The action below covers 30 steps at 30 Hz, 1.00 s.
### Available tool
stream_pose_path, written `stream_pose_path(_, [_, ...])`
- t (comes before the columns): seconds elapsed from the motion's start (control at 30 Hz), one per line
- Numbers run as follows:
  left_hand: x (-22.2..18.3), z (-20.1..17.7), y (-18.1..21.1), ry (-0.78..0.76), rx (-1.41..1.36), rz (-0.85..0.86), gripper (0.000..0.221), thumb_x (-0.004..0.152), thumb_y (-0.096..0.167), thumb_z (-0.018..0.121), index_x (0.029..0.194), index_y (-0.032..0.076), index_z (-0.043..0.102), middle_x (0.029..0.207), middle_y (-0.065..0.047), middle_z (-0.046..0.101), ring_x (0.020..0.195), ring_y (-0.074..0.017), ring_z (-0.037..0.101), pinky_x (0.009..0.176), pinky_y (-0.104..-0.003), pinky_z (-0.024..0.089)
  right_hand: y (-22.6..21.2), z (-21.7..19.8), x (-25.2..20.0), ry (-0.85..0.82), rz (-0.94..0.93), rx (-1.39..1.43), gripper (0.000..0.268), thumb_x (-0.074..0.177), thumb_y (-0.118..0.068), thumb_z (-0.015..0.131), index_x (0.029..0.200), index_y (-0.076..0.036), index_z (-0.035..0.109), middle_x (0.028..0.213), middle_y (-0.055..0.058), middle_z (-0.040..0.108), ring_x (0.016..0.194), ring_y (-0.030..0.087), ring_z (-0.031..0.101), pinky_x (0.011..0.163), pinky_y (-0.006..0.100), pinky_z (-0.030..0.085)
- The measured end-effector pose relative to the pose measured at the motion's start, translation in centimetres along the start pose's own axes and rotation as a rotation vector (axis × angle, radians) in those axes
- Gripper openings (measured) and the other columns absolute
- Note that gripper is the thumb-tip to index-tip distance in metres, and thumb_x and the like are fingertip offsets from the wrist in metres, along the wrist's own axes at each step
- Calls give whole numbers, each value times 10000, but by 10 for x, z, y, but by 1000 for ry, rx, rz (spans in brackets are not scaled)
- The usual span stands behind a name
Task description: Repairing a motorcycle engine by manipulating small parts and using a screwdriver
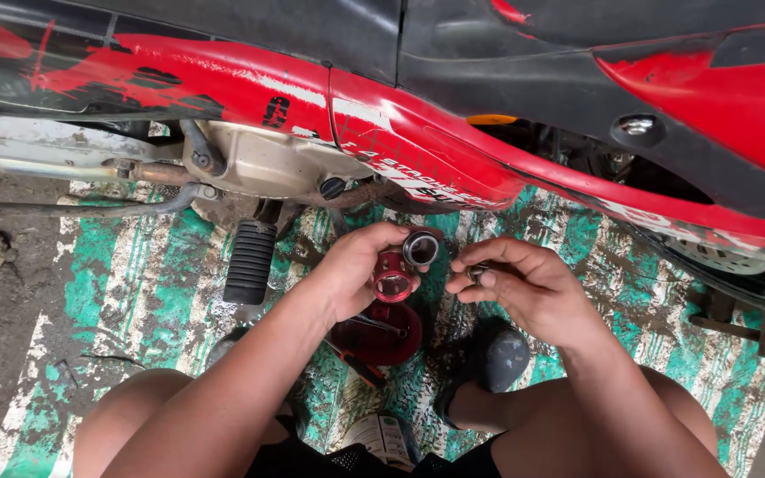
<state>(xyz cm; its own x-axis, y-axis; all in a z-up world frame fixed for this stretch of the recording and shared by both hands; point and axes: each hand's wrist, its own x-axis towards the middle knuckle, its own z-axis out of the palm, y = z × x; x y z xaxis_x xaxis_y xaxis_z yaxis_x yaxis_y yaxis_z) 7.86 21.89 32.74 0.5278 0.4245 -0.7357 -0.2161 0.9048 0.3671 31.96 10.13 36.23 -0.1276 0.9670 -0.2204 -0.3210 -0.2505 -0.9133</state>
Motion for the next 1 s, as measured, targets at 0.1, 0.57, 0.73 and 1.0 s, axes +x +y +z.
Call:
stream_pose_path(0.1, [-4,-1,-5,-8,-33,-19,252,1018,139,694,1149,-75,717,933,-264,766,806,-380,801,680,-511,709,-3,4,-6,10,-20,109,282,1004,149,522,1244,134,669,1231,327,740,1079,381,814,918,521,746])
stream_pose_path(0.57, [-37,0,-25,-110,-149,46,266,986,115,665,1122,-100,744,941,-253,740,794,-423,766,648,-544,677,-6,11,-21,-16,40,452,205,1047,-8,570,1160,116,688,1124,331,740,980,390,813,761,521,756])
stream_pose_path(0.73, [-60,5,-29,-175,-172,82,291,974,116,661,1158,-96,737,954,-263,754,823,-408,768,644,-488,649,-11,27,-30,111,-69,53,201,1062,60,559,1193,40,711,1110,208,750,762,152,660,629,251,569])
stream_pose_path(1.0, [-52,-12,-45,-283,-178,127,323,974,31,638,1254,-87,746,1056,-327,784,924,-487,764,640,-477,581,-16,38,-42,100,-178,38,247,1012,148,580,1232,150,694,1073,239,710,882,249,754,763,327,707])
